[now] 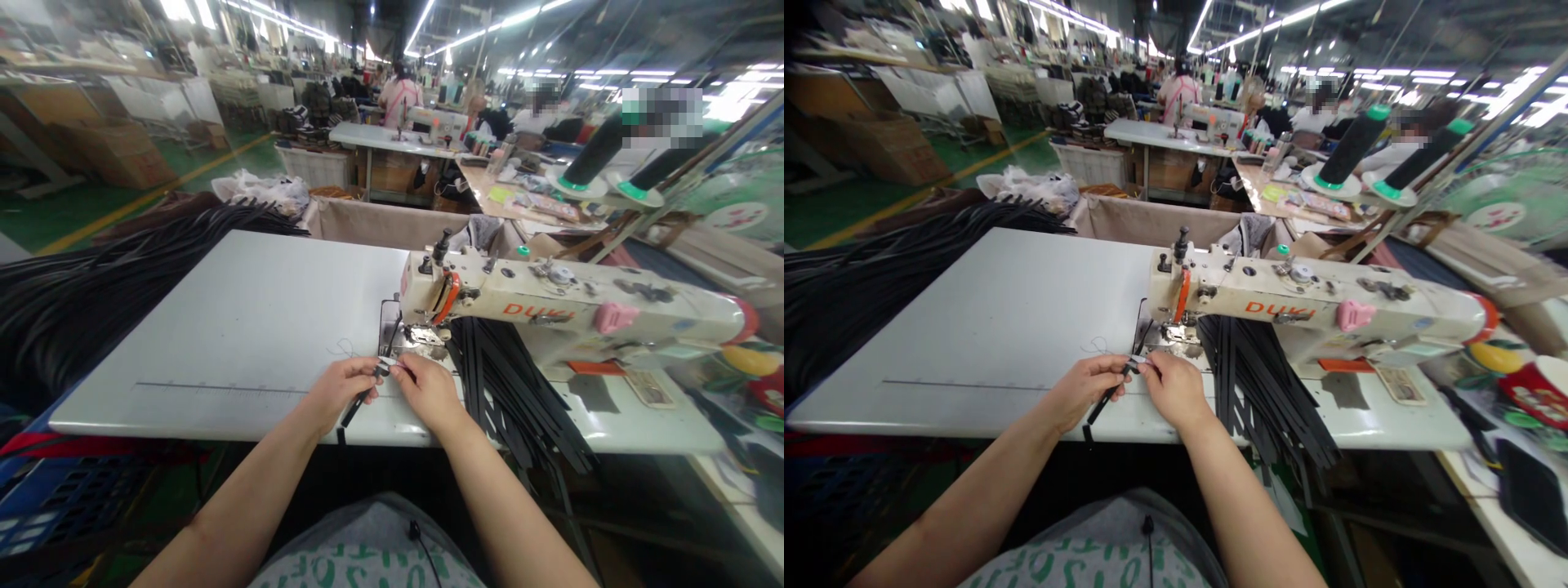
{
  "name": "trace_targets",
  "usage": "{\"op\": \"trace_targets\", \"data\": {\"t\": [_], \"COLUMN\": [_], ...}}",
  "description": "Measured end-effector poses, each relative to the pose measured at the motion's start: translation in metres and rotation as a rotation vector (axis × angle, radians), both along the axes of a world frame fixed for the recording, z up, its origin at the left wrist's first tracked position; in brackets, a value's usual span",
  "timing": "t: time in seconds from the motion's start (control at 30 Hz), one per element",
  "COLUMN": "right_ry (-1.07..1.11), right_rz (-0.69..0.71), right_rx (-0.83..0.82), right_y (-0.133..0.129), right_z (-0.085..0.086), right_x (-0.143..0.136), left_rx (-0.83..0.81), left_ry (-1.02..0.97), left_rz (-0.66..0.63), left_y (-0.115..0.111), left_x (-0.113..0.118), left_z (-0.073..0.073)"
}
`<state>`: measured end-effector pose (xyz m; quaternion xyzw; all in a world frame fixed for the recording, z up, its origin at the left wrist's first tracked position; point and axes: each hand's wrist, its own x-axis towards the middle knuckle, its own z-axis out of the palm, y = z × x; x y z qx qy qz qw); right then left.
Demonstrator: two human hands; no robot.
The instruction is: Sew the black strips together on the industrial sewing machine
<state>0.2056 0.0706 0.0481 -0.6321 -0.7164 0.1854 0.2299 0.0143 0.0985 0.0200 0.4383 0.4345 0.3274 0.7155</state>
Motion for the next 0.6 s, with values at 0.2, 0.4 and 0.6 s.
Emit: {"op": "trace_targets", "data": {"t": [0.2, 0.4, 0.6], "right_ry": [0.009, 0.06, 0.067], "right_rz": [0.046, -0.075, -0.098], "right_rx": [0.028, 0.051, 0.026], "right_y": [0.001, -0.005, -0.014], "right_z": [-0.001, 0.0, 0.001], "right_x": [0.006, 0.009, 0.005], "left_rx": [-0.045, -0.099, -0.158], "left_ry": [-0.032, -0.105, -0.209], "left_rz": [-0.001, -0.011, -0.131], "left_y": [0.002, 0.001, 0.005], "left_x": [-0.003, -0.006, -0.015], "left_z": [0.006, 0.008, 0.005]}}
